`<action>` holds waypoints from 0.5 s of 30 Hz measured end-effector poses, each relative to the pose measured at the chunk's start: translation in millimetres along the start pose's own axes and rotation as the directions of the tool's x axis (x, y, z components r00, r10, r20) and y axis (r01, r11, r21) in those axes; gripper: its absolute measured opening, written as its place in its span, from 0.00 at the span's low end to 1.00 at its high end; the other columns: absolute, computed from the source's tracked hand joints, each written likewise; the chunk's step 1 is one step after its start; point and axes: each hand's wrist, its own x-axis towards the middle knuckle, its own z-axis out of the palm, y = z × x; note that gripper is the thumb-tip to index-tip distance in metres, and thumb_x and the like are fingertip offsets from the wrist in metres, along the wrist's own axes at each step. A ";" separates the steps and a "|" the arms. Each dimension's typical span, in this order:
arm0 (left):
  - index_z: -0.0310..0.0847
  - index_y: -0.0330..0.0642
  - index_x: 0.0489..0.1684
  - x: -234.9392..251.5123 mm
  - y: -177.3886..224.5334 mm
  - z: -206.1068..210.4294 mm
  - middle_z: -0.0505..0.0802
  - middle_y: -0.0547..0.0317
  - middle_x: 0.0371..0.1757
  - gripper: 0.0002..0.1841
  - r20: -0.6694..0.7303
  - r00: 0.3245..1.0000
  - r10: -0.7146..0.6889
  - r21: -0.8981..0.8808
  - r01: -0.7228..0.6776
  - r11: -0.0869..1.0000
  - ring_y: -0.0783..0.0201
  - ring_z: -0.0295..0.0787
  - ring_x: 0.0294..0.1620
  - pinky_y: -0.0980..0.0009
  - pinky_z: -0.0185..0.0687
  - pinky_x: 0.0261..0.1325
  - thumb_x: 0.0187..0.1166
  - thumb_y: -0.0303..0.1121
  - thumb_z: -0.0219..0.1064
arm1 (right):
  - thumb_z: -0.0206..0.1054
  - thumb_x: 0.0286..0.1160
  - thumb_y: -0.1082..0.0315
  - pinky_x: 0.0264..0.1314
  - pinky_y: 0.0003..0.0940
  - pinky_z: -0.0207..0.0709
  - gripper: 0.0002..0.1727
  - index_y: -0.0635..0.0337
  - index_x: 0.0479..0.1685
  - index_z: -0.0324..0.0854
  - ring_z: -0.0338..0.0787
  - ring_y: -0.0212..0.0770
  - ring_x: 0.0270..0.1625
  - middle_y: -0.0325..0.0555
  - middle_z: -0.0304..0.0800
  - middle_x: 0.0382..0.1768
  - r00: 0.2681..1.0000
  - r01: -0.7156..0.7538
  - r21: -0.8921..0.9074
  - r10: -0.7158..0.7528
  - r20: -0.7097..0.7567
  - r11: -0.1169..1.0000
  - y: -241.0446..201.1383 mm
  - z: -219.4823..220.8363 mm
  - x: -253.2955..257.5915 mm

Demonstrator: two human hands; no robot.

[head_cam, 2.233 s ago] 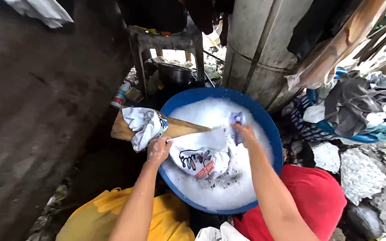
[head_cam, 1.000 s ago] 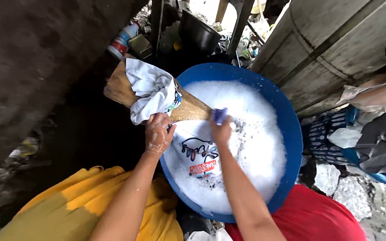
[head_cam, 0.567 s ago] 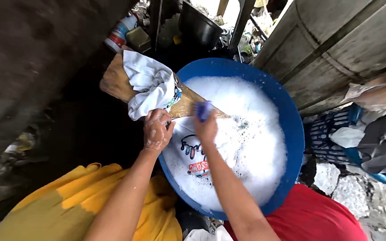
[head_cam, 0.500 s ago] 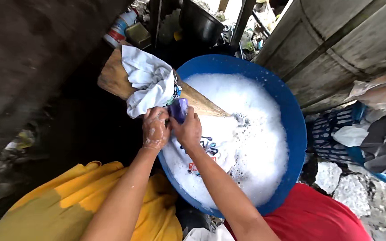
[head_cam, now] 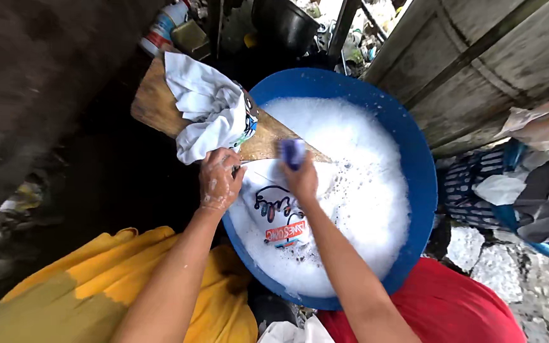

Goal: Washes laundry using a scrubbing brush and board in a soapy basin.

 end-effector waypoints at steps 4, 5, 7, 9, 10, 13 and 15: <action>0.88 0.26 0.39 3.1 1.2 0.9 0.89 0.32 0.59 0.09 -0.018 1.000 0.007 0.001 -0.007 1.000 0.30 0.79 0.69 0.37 0.69 0.73 0.76 0.27 0.71 | 0.74 0.76 0.55 0.64 0.73 0.77 0.42 0.67 0.85 0.61 0.87 0.74 0.64 0.74 0.86 0.61 0.944 -0.271 0.028 0.271 -0.191 0.962 63.4 -33.2 35.8; 0.88 0.25 0.39 3.4 2.3 1.1 0.89 0.31 0.59 0.09 -0.012 1.000 0.003 0.001 -0.003 1.000 0.29 0.79 0.69 0.36 0.68 0.74 0.76 0.27 0.71 | 0.74 0.76 0.55 0.62 0.73 0.78 0.41 0.67 0.84 0.63 0.88 0.73 0.62 0.73 0.87 0.60 0.957 -0.228 0.029 0.229 -0.180 0.973 47.0 -23.4 29.9; 0.88 0.24 0.40 3.6 2.7 0.5 0.89 0.30 0.59 0.08 -0.006 1.000 0.002 0.001 -0.002 1.000 0.28 0.79 0.69 0.36 0.68 0.74 0.76 0.25 0.70 | 0.76 0.74 0.55 0.60 0.68 0.82 0.37 0.69 0.77 0.71 0.90 0.68 0.59 0.70 0.90 0.56 0.996 -0.045 0.038 0.048 -0.081 0.998 -12.2 12.6 0.1; 0.88 0.24 0.40 1.4 0.6 -0.1 0.89 0.29 0.58 0.07 -0.018 1.000 0.013 0.012 -0.013 1.000 0.28 0.80 0.68 0.36 0.69 0.73 0.74 0.22 0.68 | 0.77 0.72 0.54 0.59 0.64 0.81 0.35 0.68 0.73 0.75 0.89 0.66 0.61 0.68 0.88 0.57 0.992 0.112 0.055 -0.115 0.044 0.992 -51.4 33.5 -27.1; 0.88 0.24 0.40 -0.3 -0.3 0.0 0.89 0.29 0.58 0.07 -0.011 1.000 0.012 0.008 -0.012 1.000 0.28 0.80 0.68 0.37 0.68 0.73 0.74 0.22 0.68 | 0.77 0.73 0.52 0.59 0.65 0.82 0.35 0.67 0.73 0.76 0.89 0.66 0.61 0.68 0.88 0.58 0.988 0.130 0.052 -0.134 0.077 0.990 -48.2 30.2 -28.0; 0.88 0.25 0.42 1.1 -0.4 -0.5 0.89 0.30 0.60 0.09 0.013 1.000 -0.011 -0.011 0.011 1.000 0.29 0.79 0.69 0.36 0.68 0.74 0.76 0.26 0.70 | 0.76 0.74 0.53 0.60 0.69 0.81 0.37 0.70 0.75 0.72 0.90 0.69 0.58 0.70 0.90 0.55 0.998 -0.020 0.029 0.022 -0.061 0.999 22.9 -3.9 3.4; 0.88 0.25 0.41 1.3 -0.2 0.3 0.89 0.31 0.60 0.09 0.010 1.000 -0.013 -0.012 0.013 1.000 0.29 0.78 0.70 0.37 0.67 0.75 0.77 0.27 0.70 | 0.76 0.74 0.54 0.60 0.72 0.79 0.40 0.69 0.80 0.67 0.89 0.73 0.59 0.73 0.89 0.56 0.961 -0.195 0.043 0.199 -0.193 0.980 61.5 -24.1 24.1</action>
